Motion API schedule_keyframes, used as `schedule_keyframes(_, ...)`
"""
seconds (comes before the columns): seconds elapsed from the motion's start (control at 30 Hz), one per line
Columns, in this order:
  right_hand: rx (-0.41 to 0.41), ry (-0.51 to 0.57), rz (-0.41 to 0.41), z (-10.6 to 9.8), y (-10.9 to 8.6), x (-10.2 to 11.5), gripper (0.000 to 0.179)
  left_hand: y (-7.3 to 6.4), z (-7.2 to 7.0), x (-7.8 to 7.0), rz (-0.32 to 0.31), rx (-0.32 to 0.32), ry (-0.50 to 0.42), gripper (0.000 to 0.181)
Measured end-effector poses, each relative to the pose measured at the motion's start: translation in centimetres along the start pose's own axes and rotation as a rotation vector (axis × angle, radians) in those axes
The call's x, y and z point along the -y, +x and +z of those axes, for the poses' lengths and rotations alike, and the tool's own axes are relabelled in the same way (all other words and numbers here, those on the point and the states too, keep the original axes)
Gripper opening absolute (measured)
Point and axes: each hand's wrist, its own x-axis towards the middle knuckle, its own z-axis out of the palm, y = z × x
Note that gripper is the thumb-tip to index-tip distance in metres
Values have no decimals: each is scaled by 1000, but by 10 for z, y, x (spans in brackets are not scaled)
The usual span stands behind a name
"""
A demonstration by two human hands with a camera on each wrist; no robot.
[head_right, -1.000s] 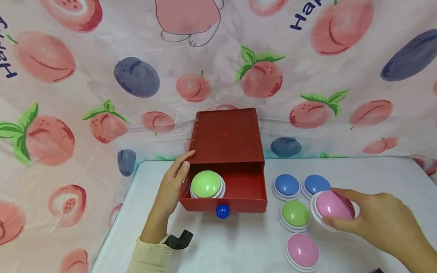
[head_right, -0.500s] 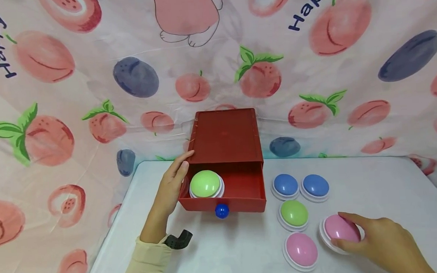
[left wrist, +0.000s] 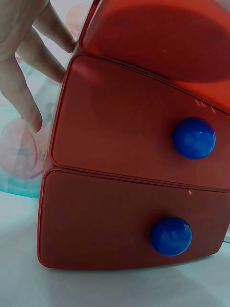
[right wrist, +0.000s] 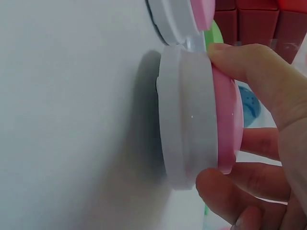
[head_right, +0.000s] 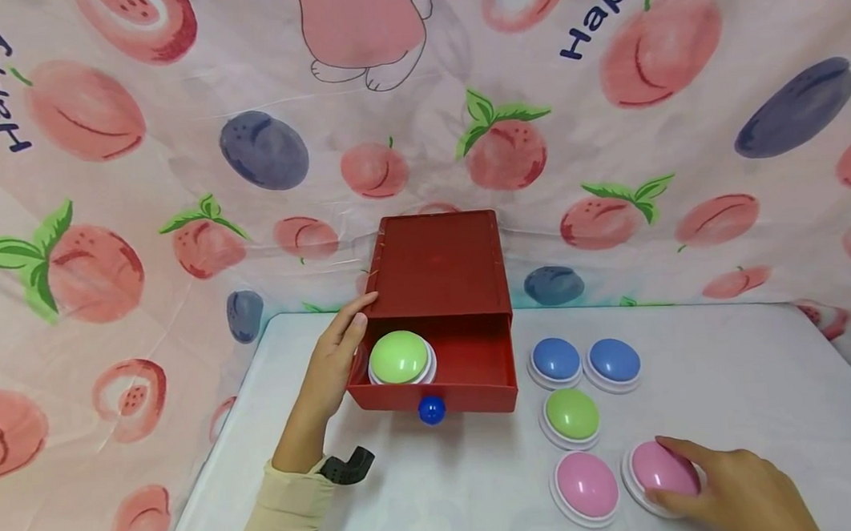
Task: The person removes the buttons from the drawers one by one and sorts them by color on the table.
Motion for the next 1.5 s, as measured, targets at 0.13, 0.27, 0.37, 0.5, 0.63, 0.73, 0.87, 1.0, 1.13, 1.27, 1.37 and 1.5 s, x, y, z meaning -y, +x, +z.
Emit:
schedule_keyframes(0.13,22,-8,-10,7,3,-3,110,0,0,1,-5,-1,1,37)
schedule_keyframes(0.27,15,-22,-16,11,3,-5,109,-1,0,0,-1,-3,-2,37)
schedule_keyframes(0.37,3,-30,-18,12,2,-4,109,-1,0,0,0,-2,-3,37)
schedule_keyframes(0.5,-1,-26,-18,11,0,-1,109,0,0,-1,-1,-3,-5,37)
schedule_keyframes(0.63,2,-19,-16,11,-2,1,109,0,0,-1,1,-9,-4,36)
schedule_keyframes(0.73,-2,-19,-15,11,-3,2,110,0,0,-1,4,-12,-3,37)
schedule_keyframes(0.87,-9,-20,-16,12,-3,2,110,0,0,-2,5,-12,-3,37)
schedule_keyframes(1.0,-3,-15,-11,13,-4,1,111,-1,0,-3,4,-11,-8,37)
schedule_keyframes(1.13,-1,-5,-13,13,-3,1,112,-1,0,-4,11,-12,-10,38)
schedule_keyframes(1.27,-1,-1,-22,12,-3,1,111,-1,0,-3,9,-10,-9,38)
schedule_keyframes(1.37,7,-4,-27,10,-4,1,110,-1,0,-2,4,-8,-8,38)
schedule_keyframes(1.5,12,-3,-35,4,-5,4,109,-1,0,-2,9,-10,-6,36)
